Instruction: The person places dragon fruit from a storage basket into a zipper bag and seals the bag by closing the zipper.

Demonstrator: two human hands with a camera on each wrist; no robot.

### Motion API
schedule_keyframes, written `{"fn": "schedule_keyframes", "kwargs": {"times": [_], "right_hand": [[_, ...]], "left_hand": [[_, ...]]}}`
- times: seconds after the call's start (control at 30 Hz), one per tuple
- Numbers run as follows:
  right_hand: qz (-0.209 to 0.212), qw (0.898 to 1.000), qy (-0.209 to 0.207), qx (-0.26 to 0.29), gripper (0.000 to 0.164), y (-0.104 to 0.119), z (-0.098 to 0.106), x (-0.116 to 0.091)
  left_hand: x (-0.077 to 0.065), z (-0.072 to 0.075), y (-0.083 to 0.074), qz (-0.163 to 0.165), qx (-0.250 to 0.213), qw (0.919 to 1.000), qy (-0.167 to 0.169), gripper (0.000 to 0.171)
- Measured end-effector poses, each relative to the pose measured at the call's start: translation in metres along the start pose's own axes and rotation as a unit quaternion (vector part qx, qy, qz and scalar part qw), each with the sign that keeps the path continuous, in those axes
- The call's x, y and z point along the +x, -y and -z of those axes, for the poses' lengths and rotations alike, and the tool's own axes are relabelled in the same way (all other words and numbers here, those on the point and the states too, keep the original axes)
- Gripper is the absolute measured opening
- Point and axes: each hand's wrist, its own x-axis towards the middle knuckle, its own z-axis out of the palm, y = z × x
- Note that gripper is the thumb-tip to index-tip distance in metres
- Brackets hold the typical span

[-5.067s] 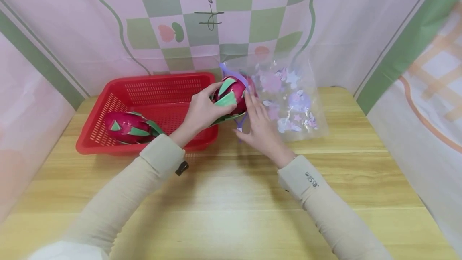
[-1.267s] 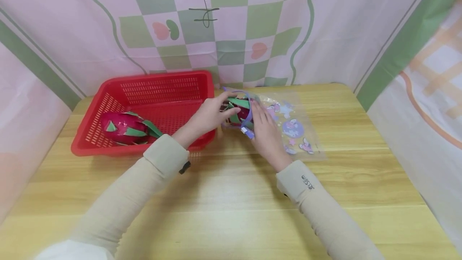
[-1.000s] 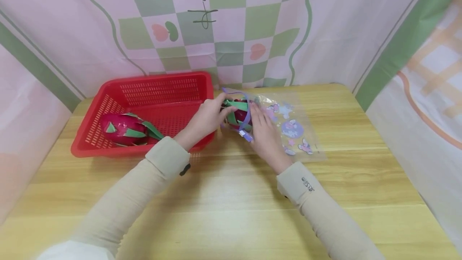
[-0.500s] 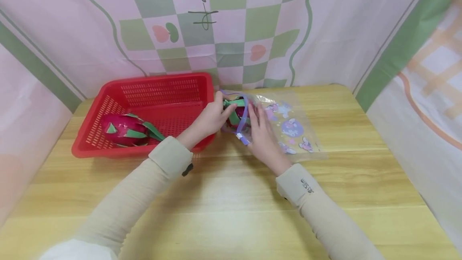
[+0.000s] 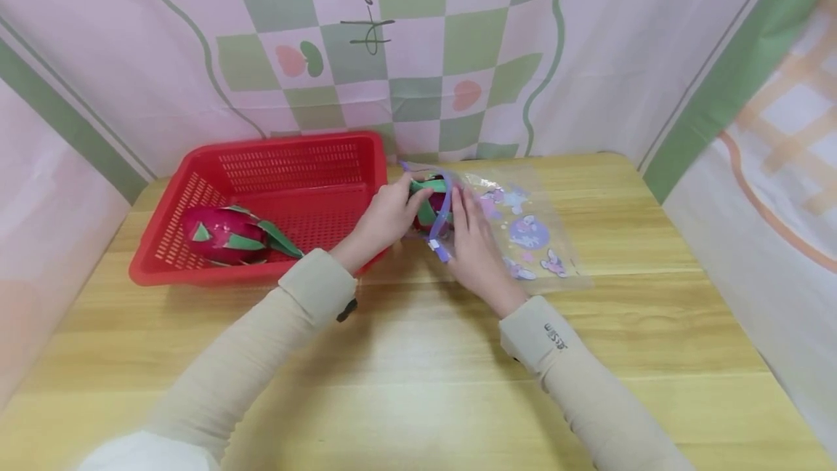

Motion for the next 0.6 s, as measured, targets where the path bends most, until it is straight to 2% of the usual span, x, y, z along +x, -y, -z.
{"fn": "schedule_keyframes", "kwargs": {"times": [0.13,0.27,0.47,0.6], "right_hand": [[-0.004,1.000,-0.002,0.003,0.092,0.0003,-0.0022,-0.0023],[-0.011,1.000,-0.006,0.009,0.089,-0.0006,-0.0037,-0.0047],[-0.001,0.999,-0.045,0.022,0.087,-0.0026,-0.0032,-0.0047],[0.007,0.997,-0.074,0.018,0.088,-0.0016,-0.0003,-0.0036]], "left_hand": [[0.0004,-0.0031,0.0034,0.048,-0.020,0.9983,-0.027,0.036],[0.0005,-0.0043,0.0058,0.090,-0.085,0.9909,-0.052,0.036],[0.0014,-0.0072,0.0036,0.091,-0.145,0.9812,-0.089,0.035],[0.0031,-0.0096,0.0022,0.086,-0.190,0.9733,-0.095,0.036]]}}
